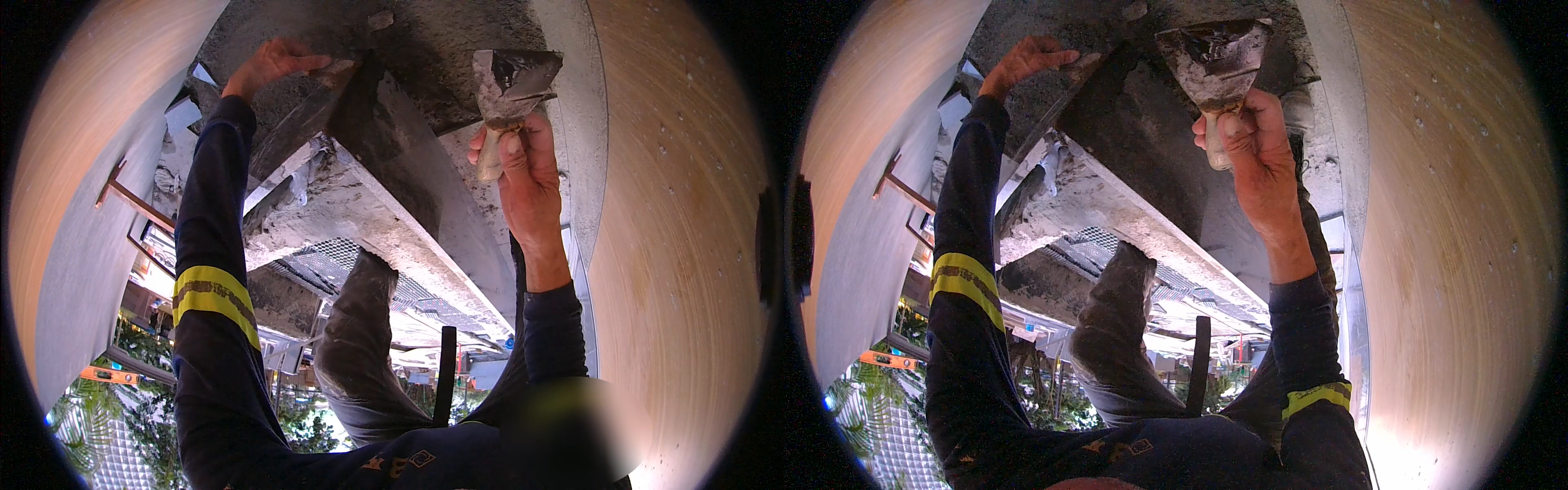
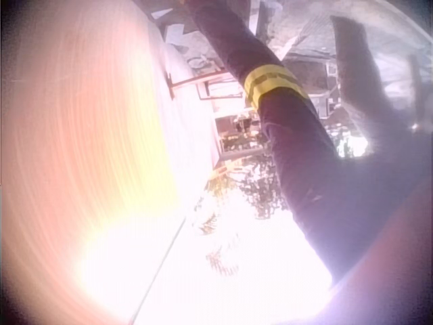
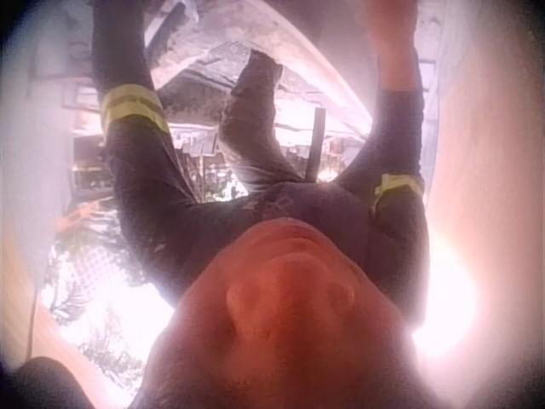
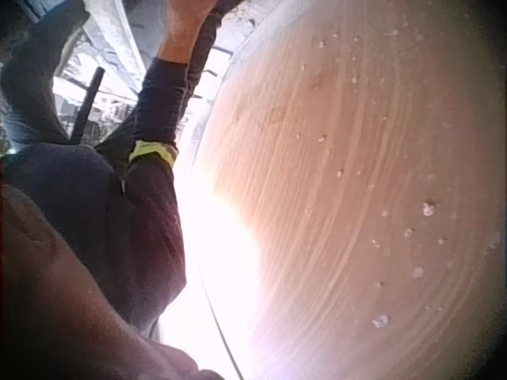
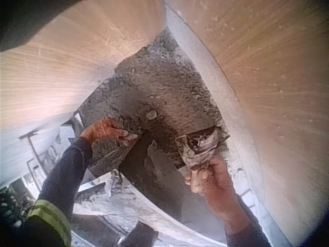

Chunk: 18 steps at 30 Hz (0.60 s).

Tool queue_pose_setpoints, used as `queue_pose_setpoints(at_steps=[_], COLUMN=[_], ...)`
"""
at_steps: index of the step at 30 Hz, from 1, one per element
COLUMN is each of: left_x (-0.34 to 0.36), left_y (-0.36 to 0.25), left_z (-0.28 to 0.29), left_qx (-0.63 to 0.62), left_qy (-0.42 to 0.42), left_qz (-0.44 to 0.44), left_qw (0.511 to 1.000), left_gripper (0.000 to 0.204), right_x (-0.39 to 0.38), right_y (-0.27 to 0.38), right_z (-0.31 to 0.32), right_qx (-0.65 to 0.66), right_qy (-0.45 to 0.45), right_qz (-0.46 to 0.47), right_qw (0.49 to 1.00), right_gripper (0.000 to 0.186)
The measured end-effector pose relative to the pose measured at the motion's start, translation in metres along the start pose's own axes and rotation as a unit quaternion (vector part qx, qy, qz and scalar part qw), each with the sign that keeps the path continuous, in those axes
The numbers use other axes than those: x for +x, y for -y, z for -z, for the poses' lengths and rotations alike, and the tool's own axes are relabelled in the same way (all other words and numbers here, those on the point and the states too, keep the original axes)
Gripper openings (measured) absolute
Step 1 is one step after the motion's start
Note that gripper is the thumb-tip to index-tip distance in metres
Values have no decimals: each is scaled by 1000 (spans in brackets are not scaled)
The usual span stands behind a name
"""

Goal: The person applies cement to a concrete surface using a trowel and a smaller tool. They repeatedly scoop cement from a pile and spread it onto the surface, smoothing it out.

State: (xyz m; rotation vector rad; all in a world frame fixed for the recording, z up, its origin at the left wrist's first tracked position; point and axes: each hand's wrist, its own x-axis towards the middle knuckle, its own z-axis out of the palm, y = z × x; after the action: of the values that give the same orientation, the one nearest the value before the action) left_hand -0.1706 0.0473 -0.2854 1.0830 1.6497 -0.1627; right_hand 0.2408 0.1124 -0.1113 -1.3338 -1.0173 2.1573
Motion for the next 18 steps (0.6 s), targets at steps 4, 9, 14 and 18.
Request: queue_pose_setpoints(at_steps=[4, 9, 14, 18], left_x=[-1, 5, -14, -75], left_y=[-4, -3, 47, 8], left_z=[3, 8, 8, 42], left_qx=[12, 64, 207, 70], left_qy=[4, -1, -45, -221], left_qz=[-36, -69, 29, 55], left_qw=[999, 996, 977, 971], left_gripper=[61, 58, 60, 64], right_x=[-1, -2, -7, -10], right_y=[0, 5, 3, -7], right_z=[1, 2, 1, 16], right_qx=[3, -21, -18, 18], right_qy=[-3, -7, 12, 1], right_qz=[2, -2, 9, 13], right_qw=[1000, 1000, 1000, 1000], right_gripper=[31, 32, 32, 31])
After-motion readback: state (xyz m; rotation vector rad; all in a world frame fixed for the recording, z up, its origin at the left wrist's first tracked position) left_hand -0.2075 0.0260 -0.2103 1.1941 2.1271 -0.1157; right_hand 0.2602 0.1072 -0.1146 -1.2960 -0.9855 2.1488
